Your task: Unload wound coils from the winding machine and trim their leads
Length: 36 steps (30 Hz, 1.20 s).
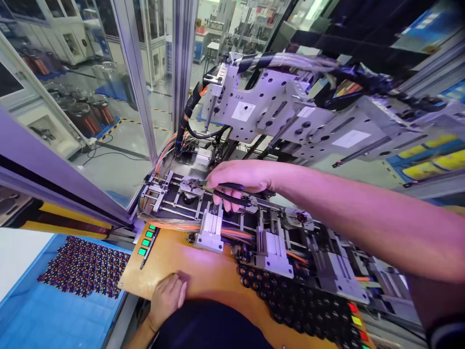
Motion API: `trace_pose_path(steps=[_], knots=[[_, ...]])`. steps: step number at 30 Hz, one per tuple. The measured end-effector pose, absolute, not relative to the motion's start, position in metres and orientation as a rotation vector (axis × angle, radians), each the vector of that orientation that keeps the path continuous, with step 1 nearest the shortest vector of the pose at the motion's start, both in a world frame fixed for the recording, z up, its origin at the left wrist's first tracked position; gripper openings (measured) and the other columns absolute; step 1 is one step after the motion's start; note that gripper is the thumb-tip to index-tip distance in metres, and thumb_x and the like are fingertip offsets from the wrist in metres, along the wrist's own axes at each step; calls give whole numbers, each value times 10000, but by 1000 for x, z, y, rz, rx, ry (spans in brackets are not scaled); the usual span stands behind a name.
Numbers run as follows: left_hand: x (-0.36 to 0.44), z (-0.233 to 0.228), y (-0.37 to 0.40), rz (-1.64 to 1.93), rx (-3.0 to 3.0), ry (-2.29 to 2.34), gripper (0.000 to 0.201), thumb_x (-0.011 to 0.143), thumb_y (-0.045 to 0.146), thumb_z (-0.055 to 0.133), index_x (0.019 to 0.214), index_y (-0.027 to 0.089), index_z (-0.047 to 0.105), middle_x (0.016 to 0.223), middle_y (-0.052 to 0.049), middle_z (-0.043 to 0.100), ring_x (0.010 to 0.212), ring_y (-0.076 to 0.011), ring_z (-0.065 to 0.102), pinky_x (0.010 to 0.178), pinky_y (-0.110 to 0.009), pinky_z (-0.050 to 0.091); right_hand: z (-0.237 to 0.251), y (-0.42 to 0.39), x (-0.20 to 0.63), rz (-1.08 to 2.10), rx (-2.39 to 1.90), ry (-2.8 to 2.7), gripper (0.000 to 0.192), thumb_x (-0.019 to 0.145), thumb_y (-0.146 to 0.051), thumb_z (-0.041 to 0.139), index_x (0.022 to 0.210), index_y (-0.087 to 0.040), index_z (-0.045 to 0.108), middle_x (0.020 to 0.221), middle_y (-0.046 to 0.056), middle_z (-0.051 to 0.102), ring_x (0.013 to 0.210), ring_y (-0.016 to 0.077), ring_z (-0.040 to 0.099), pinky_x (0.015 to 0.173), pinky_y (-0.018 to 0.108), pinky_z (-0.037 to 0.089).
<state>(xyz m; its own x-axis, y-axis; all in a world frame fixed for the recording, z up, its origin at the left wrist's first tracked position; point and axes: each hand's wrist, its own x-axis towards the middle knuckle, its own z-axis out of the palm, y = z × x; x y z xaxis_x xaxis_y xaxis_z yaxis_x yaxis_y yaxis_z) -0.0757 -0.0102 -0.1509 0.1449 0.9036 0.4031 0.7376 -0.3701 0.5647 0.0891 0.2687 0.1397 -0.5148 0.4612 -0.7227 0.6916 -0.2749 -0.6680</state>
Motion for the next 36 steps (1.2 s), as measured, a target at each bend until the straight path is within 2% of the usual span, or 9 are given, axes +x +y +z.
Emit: trace_pose_path(steps=[4,7,15,23,29,32,36], knots=[[-73,-150,-9,1022,2102,1628,65,845,186,685,895,227,694,868,-70,790,697,-198,745,653,-277,574,136,272,85,-1858,1489,1754,211,837,-203,594,646,-114,607,570,81,643,387,138,579,351,237,513],[-72,-147,-6,996,2066,1604,146,825,228,725,968,241,703,931,-69,798,754,-212,759,693,-285,584,133,274,85,-1869,1541,1726,176,823,-179,623,658,-116,620,567,53,625,386,112,557,373,223,518],[-74,-143,-4,954,2008,1583,123,833,235,723,955,248,728,843,-55,788,749,-207,750,709,-281,569,125,279,86,-1887,1528,1709,214,822,-167,563,624,-103,612,575,58,615,401,92,546,380,193,493],[-73,-142,-4,941,2080,1580,50,849,216,699,894,238,704,763,-39,763,675,-178,725,680,-261,541,118,285,87,-1961,1487,1700,209,806,-190,612,617,-103,598,551,36,589,440,81,558,404,161,484],[-72,-142,-3,974,2146,1573,43,857,193,683,878,225,664,762,-22,746,676,-155,721,689,-242,547,118,279,89,-2043,1352,1797,200,807,-167,572,619,-108,604,485,-1,568,340,49,456,334,146,399],[-72,-142,-1,1028,2190,1593,63,859,181,681,827,210,635,725,-9,727,644,-139,710,658,-225,542,137,270,103,-2167,1117,1911,127,776,-219,632,704,-114,635,570,-5,625,381,56,502,346,154,418],[-71,-139,-2,1035,2233,1612,74,865,186,683,843,197,613,745,-8,717,656,-130,703,654,-218,535,165,265,143,-2075,1052,1930,210,734,-329,698,788,-131,651,696,12,676,495,92,602,425,183,507]])
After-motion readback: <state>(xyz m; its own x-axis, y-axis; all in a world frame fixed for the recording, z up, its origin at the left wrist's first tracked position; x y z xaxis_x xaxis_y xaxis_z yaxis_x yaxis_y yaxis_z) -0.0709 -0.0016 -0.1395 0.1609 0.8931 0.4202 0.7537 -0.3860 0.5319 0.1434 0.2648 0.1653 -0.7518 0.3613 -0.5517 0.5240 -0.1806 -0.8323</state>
